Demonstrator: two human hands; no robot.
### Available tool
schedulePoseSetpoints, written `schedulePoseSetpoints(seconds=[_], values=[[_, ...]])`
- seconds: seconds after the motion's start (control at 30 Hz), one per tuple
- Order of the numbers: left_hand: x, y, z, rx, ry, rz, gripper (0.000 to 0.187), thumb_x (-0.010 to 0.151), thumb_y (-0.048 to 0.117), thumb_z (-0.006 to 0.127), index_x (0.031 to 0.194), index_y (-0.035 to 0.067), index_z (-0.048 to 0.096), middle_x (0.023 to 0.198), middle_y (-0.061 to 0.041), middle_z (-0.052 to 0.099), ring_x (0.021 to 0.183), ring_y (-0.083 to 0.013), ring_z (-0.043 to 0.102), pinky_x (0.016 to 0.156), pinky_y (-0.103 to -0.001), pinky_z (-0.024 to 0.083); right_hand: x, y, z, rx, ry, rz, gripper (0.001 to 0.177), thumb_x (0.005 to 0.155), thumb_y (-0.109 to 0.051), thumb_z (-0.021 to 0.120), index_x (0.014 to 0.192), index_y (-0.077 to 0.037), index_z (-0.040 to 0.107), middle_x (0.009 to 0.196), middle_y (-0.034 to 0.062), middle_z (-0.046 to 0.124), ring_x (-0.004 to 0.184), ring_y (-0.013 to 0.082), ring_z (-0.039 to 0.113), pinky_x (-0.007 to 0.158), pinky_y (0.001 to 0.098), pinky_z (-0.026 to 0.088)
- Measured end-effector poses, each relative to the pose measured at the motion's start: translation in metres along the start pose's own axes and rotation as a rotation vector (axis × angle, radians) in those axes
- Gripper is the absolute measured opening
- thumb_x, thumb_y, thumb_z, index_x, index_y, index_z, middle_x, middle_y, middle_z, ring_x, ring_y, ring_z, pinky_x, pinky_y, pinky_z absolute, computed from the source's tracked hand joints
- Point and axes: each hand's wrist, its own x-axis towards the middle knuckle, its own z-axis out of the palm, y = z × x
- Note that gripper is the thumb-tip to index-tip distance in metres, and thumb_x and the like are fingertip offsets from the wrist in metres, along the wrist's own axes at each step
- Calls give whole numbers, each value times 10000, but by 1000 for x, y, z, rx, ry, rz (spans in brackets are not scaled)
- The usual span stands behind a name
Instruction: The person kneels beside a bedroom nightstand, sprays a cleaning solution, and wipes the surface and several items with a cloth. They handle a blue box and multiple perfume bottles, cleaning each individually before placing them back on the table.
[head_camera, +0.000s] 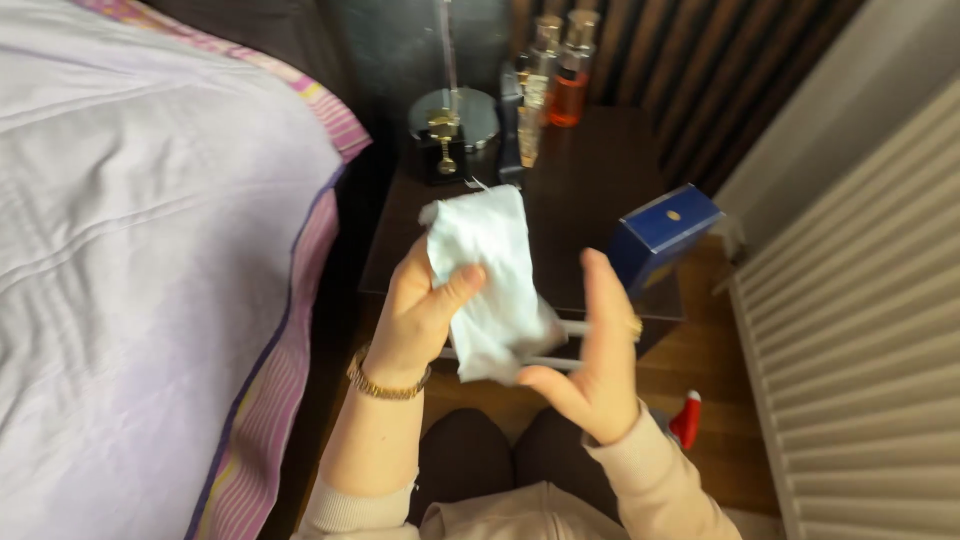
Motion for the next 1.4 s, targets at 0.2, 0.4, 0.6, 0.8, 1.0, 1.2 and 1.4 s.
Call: schedulePoseSetpoints(seconds=[0.2,0.4,0.6,0.8,1.0,1.2,1.4], values=[[-24,4,7,828,145,188,301,1011,239,631,1199,15,560,1032,-91,683,887,-234,686,813,-354,539,-4,-5,43,463,-137,353,346,1012,-247,627,772,-138,403,684,-76,352,612,79,318,534,276,299],[-59,-5,20,901,52,297,810,934,418,701,1519,-5,334,1596,-285,348,1490,-439,398,1243,-518,362,4,-16,58,895,-133,614,227,978,-302,649,915,-85,624,748,-25,585,647,87,520,563,263,436],[-82,-12,35,385,140,-33,1071,821,595,710,1557,-6,216,1576,-250,416,1391,-335,539,1064,-383,532,28,-40,77,1391,110,955,179,971,-275,658,984,-107,600,779,27,619,643,133,578,561,275,495],[-78,-35,23,357,420,-109,589,969,334,601,1446,28,441,1437,-160,581,1322,-264,594,1088,-360,496,21,-30,118,768,79,594,347,1056,-341,468,873,-89,620,792,38,599,730,143,530,662,298,443],[-26,-44,-52,972,448,-8,558,972,164,646,1496,72,479,1308,-245,590,1136,-482,621,900,-577,530,-1,8,75,-40,157,35,210,954,-186,660,1132,-84,703,1118,115,670,1072,333,617,940,434,443],[23,-129,-102,1666,257,-185,526,853,440,776,1248,138,604,1193,-133,591,917,-405,668,642,-489,596,-8,61,7,-345,471,-40,673,957,-263,781,1407,79,416,1420,269,443,1340,448,401,1179,553,319],[44,-153,-80,1712,135,-365,533,934,276,649,1380,69,442,1523,-215,415,1176,-392,545,867,-489,518,-20,115,-9,-68,303,388,1279,785,-453,831,1620,-25,-38,1729,225,-31,1662,372,-2,1414,532,68]])
